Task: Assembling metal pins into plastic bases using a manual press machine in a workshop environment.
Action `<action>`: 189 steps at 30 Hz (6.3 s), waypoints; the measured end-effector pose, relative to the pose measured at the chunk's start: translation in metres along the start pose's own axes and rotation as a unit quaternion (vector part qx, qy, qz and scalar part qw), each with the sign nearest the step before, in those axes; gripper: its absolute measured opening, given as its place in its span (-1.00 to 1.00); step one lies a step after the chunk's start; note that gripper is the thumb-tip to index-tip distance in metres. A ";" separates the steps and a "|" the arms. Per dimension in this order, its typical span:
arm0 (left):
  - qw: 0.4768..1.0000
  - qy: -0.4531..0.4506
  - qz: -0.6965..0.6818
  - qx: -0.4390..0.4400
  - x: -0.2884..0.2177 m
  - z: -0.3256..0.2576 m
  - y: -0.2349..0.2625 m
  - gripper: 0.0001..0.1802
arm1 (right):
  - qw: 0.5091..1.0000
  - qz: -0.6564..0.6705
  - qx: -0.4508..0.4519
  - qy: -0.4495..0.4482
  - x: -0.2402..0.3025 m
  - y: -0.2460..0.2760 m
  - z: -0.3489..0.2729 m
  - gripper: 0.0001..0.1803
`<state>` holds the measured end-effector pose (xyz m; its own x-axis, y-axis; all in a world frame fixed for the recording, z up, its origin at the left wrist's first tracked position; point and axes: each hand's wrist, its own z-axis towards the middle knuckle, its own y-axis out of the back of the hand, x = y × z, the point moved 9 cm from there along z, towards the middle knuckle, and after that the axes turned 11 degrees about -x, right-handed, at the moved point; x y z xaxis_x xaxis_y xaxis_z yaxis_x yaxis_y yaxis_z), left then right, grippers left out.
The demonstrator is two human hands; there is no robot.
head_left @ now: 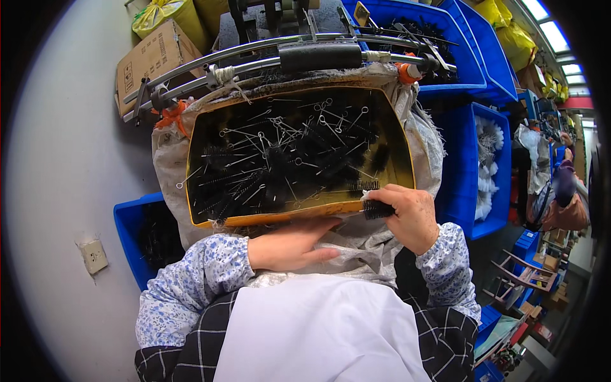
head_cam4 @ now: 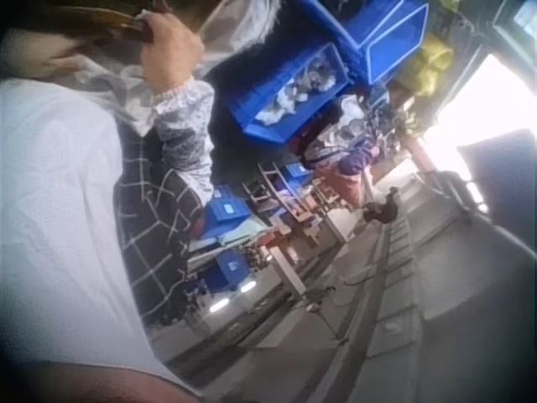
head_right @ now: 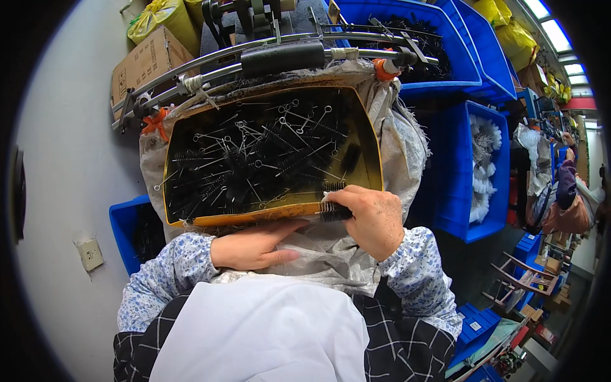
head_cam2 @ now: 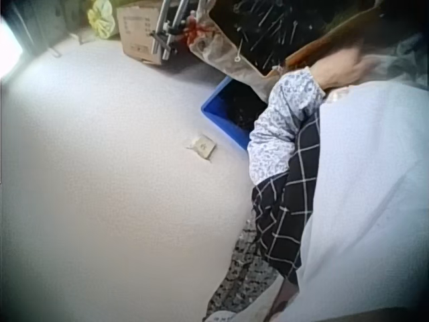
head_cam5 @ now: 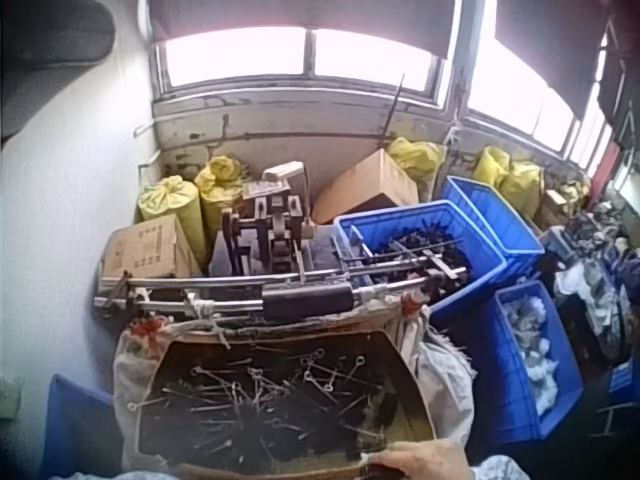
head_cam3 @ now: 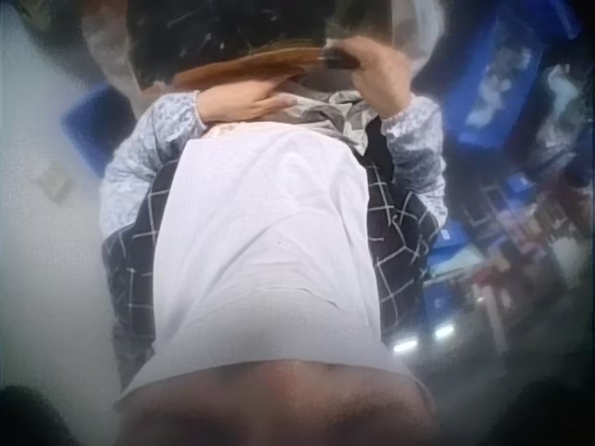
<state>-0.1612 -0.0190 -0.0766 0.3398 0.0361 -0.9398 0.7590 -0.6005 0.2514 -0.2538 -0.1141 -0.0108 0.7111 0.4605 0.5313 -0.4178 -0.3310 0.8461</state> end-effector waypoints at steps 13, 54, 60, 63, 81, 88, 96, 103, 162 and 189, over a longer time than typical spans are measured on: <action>0.999 0.047 0.001 0.010 -0.029 -0.059 0.098 -0.46 | 0.996 -0.013 0.080 0.044 -0.015 -0.032 -0.012 -0.58; 0.944 -0.015 0.011 -0.331 -0.039 -0.025 0.173 -0.81 | 0.947 -0.259 -0.158 0.104 -0.028 0.005 0.307 -0.61; 0.933 -0.027 0.017 -0.359 -0.038 -0.035 0.180 -0.80 | 0.937 -0.253 -0.241 -0.009 -0.043 0.028 0.280 -0.57; 0.927 -0.044 0.017 -0.372 -0.045 -0.036 0.185 -0.80 | 0.952 -0.183 -0.246 -0.005 -0.048 0.026 0.283 -0.58; 0.887 -0.030 -0.011 -0.461 -0.039 -0.058 0.209 -0.80 | 0.936 -0.279 -0.215 0.005 -0.024 0.010 0.288 -0.65; 0.869 -0.014 -0.118 -0.480 -0.023 -0.053 0.221 -0.83 | 0.959 -0.163 -0.218 0.079 -0.072 0.053 0.318 -0.73; 0.883 -0.030 -0.142 -0.446 -0.022 -0.038 0.217 -0.85 | 0.887 -0.332 -0.320 -0.036 -0.101 0.154 0.287 -0.76; 0.833 -0.069 -0.146 -0.529 -0.012 -0.030 0.211 -0.82 | 0.970 -0.006 0.000 0.242 0.115 0.003 0.163 -0.73; 0.871 -0.038 0.078 -0.484 -0.052 -0.059 0.219 -0.85 | 0.972 -0.122 -0.201 0.006 -0.085 0.035 0.311 -0.70; 0.902 -0.078 0.352 -0.238 -0.023 0.009 0.116 -0.61 | 0.926 -0.278 -0.249 0.054 -0.016 0.024 0.286 -0.75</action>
<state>-0.0858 -0.0963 -0.0278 0.7769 -0.3559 -0.5194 0.5502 -0.0174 0.8348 -0.1132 -0.3653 -0.0110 0.8448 0.5349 -0.0139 -0.2322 0.3900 0.8911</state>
